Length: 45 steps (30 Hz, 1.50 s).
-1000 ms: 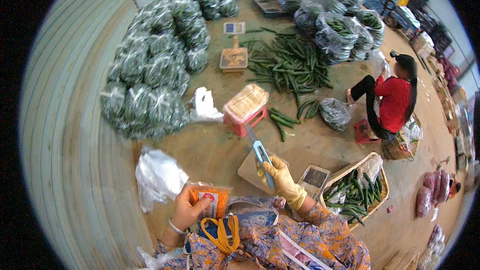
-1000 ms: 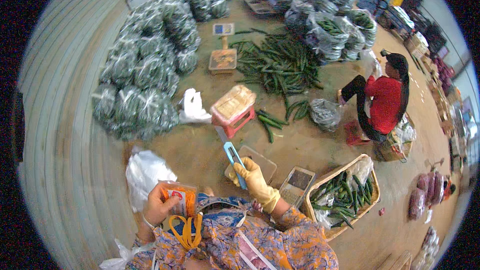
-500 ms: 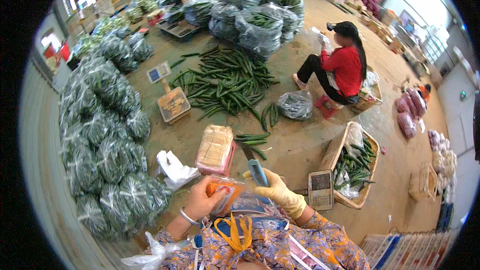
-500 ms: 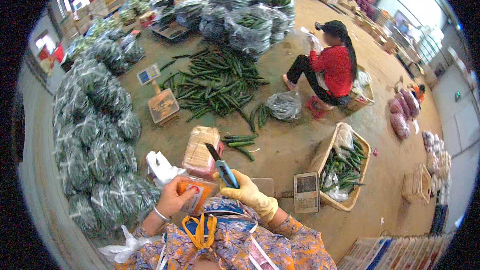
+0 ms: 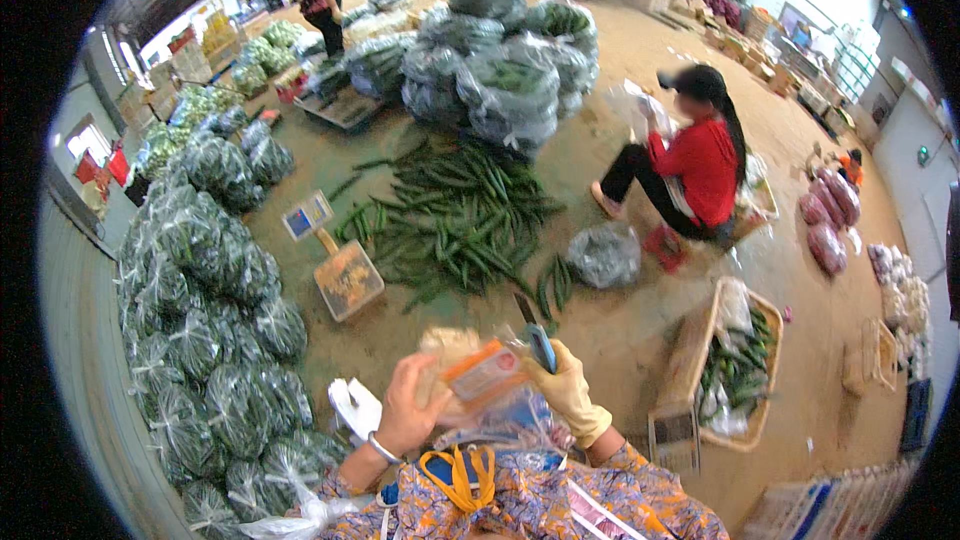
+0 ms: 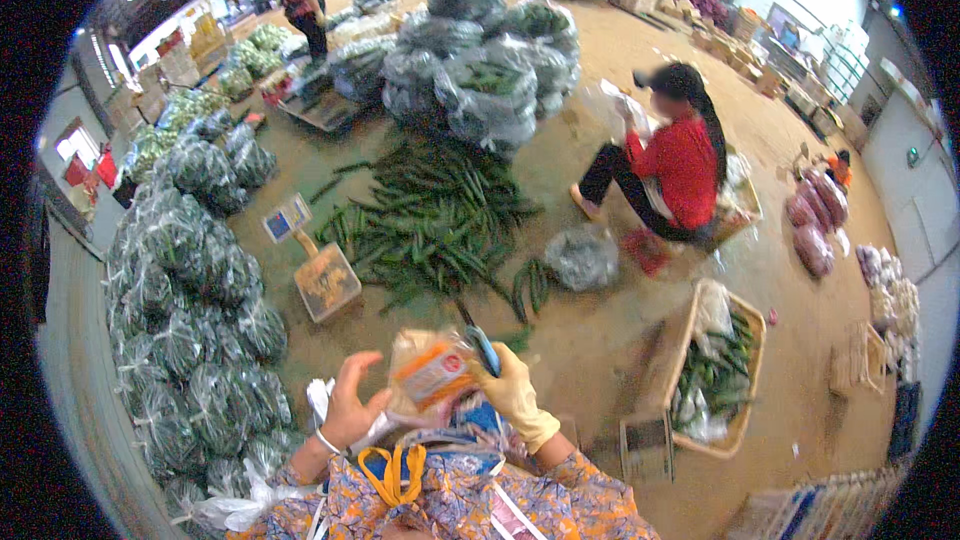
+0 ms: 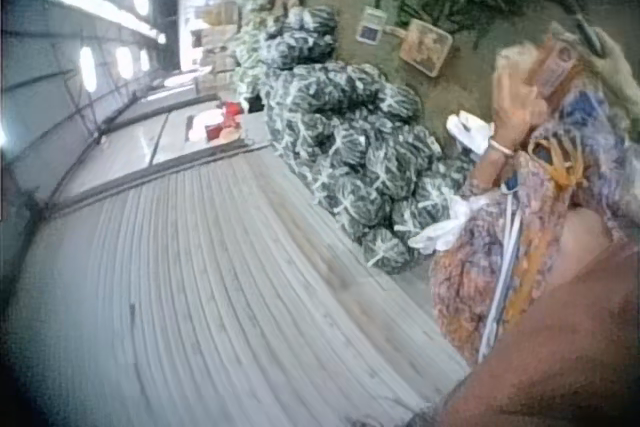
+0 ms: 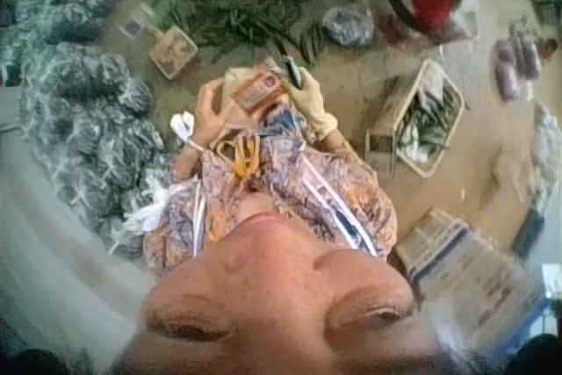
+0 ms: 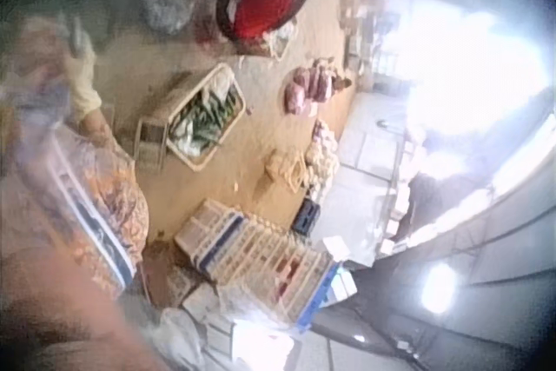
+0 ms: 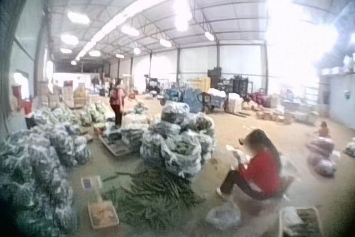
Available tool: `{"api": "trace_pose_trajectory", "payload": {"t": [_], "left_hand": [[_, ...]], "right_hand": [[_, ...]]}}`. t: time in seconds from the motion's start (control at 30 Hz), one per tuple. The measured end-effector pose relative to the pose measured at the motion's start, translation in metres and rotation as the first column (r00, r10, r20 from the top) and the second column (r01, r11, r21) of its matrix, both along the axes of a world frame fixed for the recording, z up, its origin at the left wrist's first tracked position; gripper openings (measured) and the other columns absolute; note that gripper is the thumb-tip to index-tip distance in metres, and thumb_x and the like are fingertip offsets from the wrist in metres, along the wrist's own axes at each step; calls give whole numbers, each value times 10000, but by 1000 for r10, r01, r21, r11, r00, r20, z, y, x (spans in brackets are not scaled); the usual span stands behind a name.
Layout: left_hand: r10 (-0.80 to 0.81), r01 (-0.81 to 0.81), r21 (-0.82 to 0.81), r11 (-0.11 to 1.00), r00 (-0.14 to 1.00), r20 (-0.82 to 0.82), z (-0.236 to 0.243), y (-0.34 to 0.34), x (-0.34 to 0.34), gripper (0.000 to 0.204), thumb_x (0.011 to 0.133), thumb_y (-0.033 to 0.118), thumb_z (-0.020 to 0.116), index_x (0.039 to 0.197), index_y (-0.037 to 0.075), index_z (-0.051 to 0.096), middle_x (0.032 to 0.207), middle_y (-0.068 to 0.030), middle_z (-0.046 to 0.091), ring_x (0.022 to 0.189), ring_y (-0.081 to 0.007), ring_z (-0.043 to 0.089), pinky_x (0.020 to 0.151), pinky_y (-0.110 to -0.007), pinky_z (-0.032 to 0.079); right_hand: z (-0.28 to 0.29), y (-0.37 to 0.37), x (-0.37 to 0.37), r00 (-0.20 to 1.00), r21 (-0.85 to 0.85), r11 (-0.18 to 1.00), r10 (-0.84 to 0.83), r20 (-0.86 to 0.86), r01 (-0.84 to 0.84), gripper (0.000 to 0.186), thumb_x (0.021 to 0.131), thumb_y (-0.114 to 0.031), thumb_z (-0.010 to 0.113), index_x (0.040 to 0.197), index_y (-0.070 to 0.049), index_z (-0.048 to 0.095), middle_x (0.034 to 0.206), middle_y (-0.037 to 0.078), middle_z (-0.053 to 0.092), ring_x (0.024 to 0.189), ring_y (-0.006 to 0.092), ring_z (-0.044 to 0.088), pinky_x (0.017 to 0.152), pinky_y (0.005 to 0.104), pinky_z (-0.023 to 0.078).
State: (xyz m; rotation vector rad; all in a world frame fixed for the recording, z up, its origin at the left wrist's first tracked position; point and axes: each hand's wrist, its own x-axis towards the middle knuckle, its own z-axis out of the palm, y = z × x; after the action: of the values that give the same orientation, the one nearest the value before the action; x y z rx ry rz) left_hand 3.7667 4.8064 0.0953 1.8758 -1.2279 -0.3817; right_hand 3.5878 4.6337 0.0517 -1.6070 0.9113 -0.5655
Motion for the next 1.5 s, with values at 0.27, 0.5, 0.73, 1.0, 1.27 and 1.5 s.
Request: {"api": "trace_pose_trajectory", "payload": {"t": [0.27,0.5,0.73,1.0,1.27,1.5], "left_hand": [[-196,196,22,980,980,-34,-13,-135,53,374,749,136,718,1094,46,607,1156,-158,561,1108,-325,539,958,-400,432],[-264,243,113,963,934,241,-14,-217,74,729,725,197,745,1336,-12,407,1321,-221,451,1256,-388,414,1039,-448,351],[-501,467,219,857,854,137,-55,-283,87,863,738,260,750,1397,-41,282,1357,-273,410,1205,-435,452,993,-445,402],[-732,792,173,586,609,-306,-145,-342,126,570,906,351,531,1390,100,366,1223,-197,533,1082,-359,552,907,-404,454],[-658,753,93,651,622,-425,-299,-337,200,453,1000,326,363,1378,80,403,1193,-197,558,1055,-365,561,880,-415,460],[-617,631,269,727,773,-146,-372,-294,244,412,1009,361,356,1320,121,482,1114,-155,594,1040,-327,569,894,-396,465]], "right_hand": [[10,-156,79,996,10,998,62,-62,-61,262,849,-198,682,1024,-22,597,805,17,612,723,101,522,651,291,464],[2,-200,116,985,322,938,82,150,-127,274,847,-176,670,1084,-57,599,832,9,622,748,78,533,675,267,466],[-27,-182,130,891,590,805,-312,329,64,353,872,-183,673,1167,-33,548,993,24,622,862,97,564,767,263,479],[-108,-203,131,821,647,762,-381,426,18,288,966,-179,507,1179,14,491,1001,109,630,869,171,623,771,288,518],[-270,-201,203,786,632,774,-420,454,49,309,915,-153,587,1144,32,495,987,154,632,850,225,634,758,348,542],[-337,-208,236,945,87,971,-239,222,225,354,836,-8,648,1180,-30,569,855,22,625,735,92,579,689,235,484]]}}
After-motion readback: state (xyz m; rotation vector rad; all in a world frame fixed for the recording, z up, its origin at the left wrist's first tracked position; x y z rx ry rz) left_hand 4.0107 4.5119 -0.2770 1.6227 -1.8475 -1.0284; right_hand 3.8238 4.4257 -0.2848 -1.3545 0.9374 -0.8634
